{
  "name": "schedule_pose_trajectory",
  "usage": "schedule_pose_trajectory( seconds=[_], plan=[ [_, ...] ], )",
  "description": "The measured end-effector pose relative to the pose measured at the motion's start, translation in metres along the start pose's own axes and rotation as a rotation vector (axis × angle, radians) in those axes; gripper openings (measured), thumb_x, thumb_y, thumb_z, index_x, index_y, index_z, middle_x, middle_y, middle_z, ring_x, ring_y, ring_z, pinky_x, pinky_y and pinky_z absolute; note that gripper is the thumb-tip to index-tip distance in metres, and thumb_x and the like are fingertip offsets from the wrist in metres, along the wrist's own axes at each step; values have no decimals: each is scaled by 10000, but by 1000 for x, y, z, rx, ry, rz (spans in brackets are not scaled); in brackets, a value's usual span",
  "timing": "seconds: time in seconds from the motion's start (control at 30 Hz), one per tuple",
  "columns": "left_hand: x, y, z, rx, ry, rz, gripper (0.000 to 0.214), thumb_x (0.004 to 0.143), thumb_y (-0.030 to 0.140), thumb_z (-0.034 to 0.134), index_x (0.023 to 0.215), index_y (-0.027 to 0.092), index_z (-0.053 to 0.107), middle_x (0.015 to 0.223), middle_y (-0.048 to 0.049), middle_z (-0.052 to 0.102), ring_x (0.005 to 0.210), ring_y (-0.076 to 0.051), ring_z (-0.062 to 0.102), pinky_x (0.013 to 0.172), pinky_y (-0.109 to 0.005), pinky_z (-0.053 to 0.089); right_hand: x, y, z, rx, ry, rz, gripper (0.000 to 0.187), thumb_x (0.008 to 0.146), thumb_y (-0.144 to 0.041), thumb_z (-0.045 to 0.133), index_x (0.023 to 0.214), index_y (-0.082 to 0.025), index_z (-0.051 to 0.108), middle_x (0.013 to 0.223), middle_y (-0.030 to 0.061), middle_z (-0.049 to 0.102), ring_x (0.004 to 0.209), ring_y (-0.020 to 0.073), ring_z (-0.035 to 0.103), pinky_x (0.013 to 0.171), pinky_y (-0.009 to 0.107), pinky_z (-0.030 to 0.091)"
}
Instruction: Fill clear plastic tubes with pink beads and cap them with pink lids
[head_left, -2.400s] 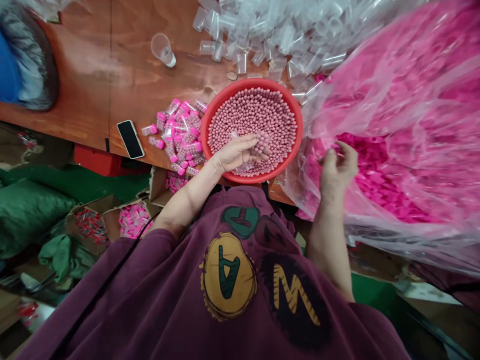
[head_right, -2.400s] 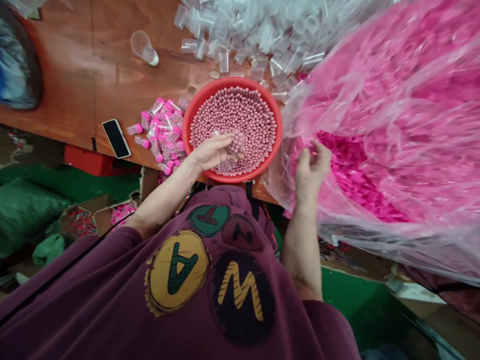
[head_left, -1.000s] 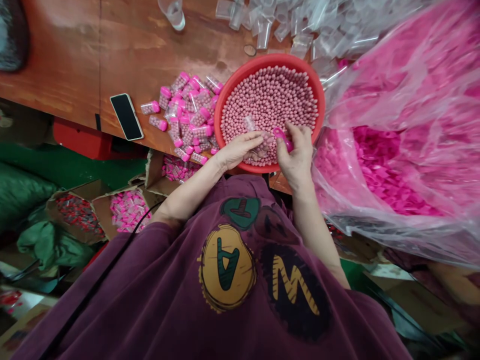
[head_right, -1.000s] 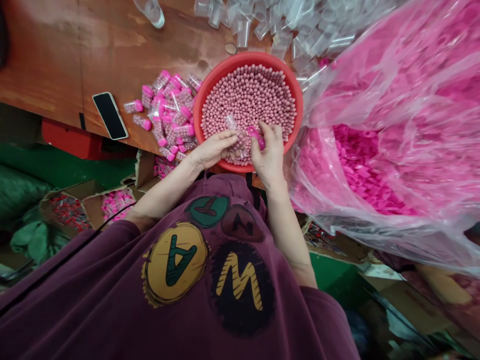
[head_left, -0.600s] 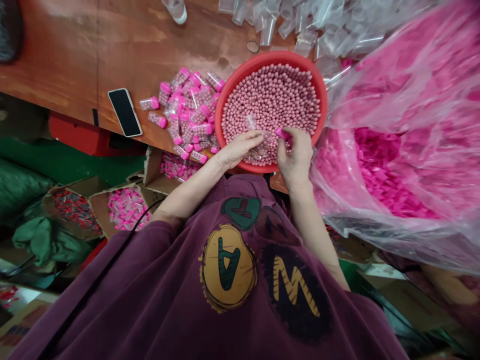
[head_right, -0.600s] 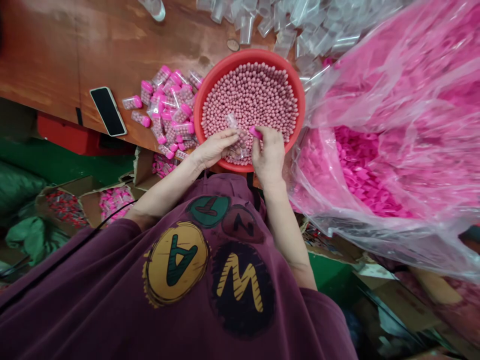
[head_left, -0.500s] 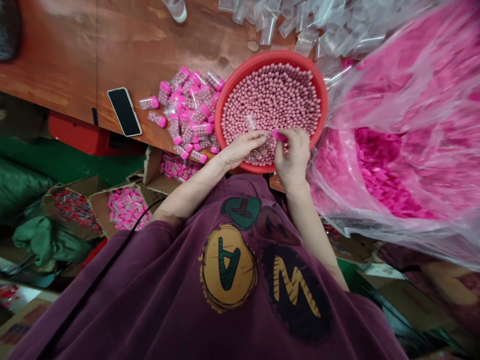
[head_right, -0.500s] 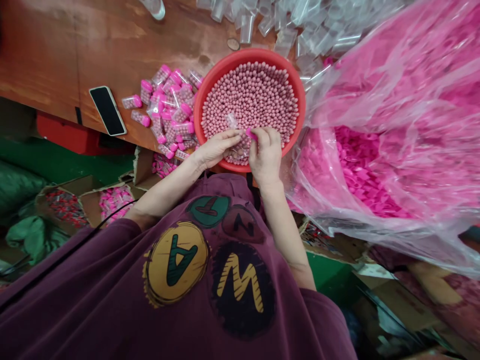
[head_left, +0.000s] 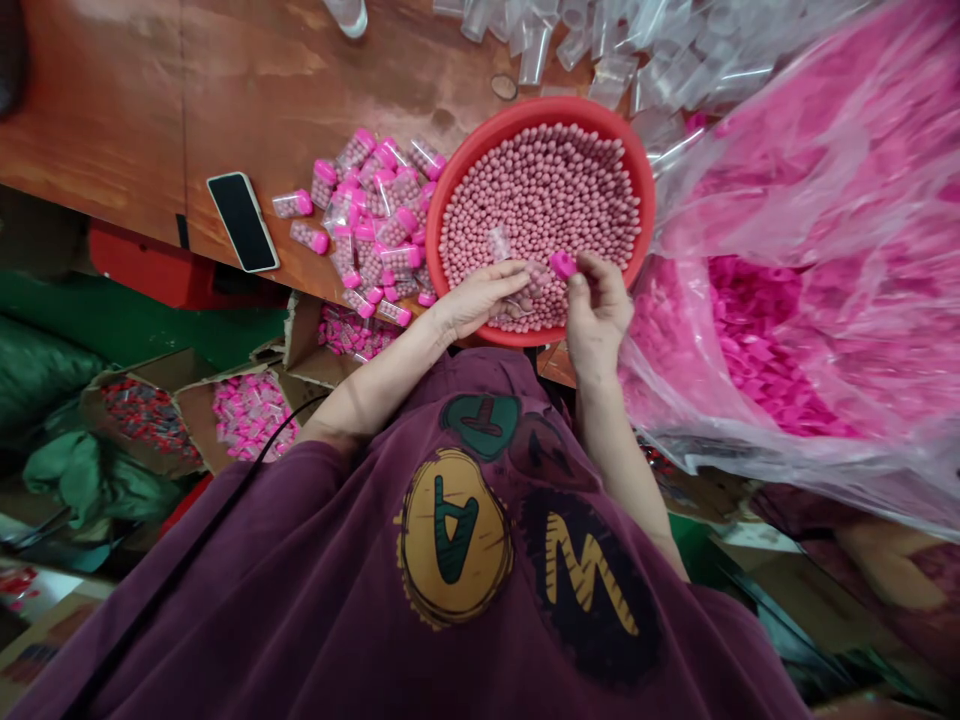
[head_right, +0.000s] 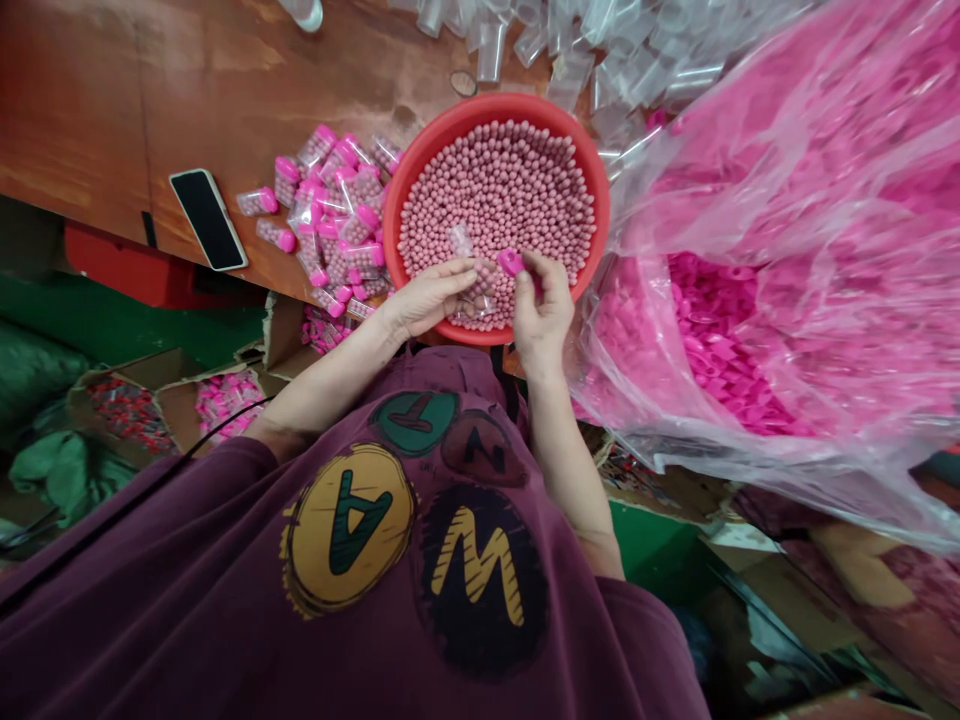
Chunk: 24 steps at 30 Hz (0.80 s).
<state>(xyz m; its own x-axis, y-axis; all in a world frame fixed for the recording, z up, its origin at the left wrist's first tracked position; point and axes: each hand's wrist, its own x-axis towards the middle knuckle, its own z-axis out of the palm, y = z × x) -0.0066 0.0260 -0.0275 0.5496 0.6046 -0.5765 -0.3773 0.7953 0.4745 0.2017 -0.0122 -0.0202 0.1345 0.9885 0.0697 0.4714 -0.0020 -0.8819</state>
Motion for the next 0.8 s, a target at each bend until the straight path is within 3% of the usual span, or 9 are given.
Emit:
schedule_pose_trajectory(
  seconds=[0.1, 0.3, 0.5, 0.7, 0.8],
  plan=[
    [3, -2, -1, 40, 4, 12, 240, 1047, 374, 817, 1228, 221, 848, 1169, -74, 847, 941, -172, 783, 873, -319, 650, 1, -7, 3, 108, -15, 100, 393, 1143, -551, 621, 1374, -269, 767, 1311, 85, 810, 1239, 269, 784, 1173, 559, 632],
    [4, -4, 4, 69, 39, 25, 206, 1071, 343, 788, 1238, 231, 831, 1116, -43, 827, 1026, -170, 795, 981, -331, 659, 6, -30, 0, 11, -80, 19, 368, 1161, -525, 614, 1278, -255, 833, 1200, 89, 833, 1157, 255, 799, 1066, 502, 672],
    [-2, 2, 12, 37, 30, -27, 194, 1089, 301, 765, 1246, 205, 826, 1144, -36, 827, 1029, -135, 790, 1032, -286, 635, 5, -32, -3, -54, -90, 34, 392, 1175, -525, 572, 1269, -255, 840, 1174, 80, 836, 1111, 251, 802, 1078, 507, 666],
    [-4, 3, 30, 28, 103, 3, 167, 1130, 269, 703, 1215, 196, 827, 1052, -41, 799, 991, -148, 767, 978, -305, 635, 5, -32, -11, -249, -150, -94, 413, 1194, -457, 486, 1324, -246, 818, 1195, 119, 830, 1127, 272, 798, 1051, 516, 685],
    [-6, 2, 37, 103, 128, 22, 197, 1117, 357, 750, 1241, 222, 824, 1010, -35, 777, 970, -174, 772, 922, -326, 649, 11, -35, -21, -301, -254, -90, 398, 1188, -450, 490, 1327, -256, 809, 1250, 136, 823, 1174, 299, 788, 1089, 554, 675]
  ],
)
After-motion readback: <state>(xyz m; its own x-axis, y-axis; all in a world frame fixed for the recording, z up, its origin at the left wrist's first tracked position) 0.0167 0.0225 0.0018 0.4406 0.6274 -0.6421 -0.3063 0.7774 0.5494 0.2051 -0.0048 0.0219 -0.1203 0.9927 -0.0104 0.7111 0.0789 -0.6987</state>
